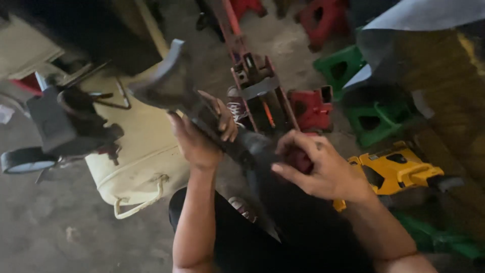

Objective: Cleaning and inspecting automotive jack stands using a rag.

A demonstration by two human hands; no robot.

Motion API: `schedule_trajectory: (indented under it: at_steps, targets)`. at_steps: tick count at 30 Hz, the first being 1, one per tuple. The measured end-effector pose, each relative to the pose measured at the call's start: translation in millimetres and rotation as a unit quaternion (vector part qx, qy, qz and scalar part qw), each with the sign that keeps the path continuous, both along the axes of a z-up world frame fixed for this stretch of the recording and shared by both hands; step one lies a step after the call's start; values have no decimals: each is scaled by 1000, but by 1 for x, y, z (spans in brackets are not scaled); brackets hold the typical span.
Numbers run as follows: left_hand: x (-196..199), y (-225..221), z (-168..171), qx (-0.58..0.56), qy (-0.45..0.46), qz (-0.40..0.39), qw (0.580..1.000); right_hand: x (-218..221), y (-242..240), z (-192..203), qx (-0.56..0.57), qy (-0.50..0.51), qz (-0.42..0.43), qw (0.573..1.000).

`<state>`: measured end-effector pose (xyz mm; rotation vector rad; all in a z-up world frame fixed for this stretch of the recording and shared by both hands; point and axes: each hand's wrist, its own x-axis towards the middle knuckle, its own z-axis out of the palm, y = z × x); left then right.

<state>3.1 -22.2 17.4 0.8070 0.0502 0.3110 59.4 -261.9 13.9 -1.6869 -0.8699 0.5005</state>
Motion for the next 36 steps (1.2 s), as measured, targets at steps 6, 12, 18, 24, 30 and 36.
schedule_trajectory:
  at_steps: [6,12,18,24,30,36]
  targets:
    - [35,-80,14,418,50,41,906,32,-50,47,104,-17,-155,982]
    - [97,-148,4,680,-141,-29,719,82,-99,42,44,-212,-193,957]
    - [132,-174,-56,749,-198,-49,630,104,-130,-17,-10,-368,-270,890]
    - [135,-176,-101,742,2,-93,664,152,-164,-92,-42,-390,-292,872]
    - [158,-140,-170,749,45,-56,659,176,-152,-148,-3,-252,-349,902]
    - [166,-126,-176,640,-15,-39,767,186,-98,-145,10,-271,-310,911]
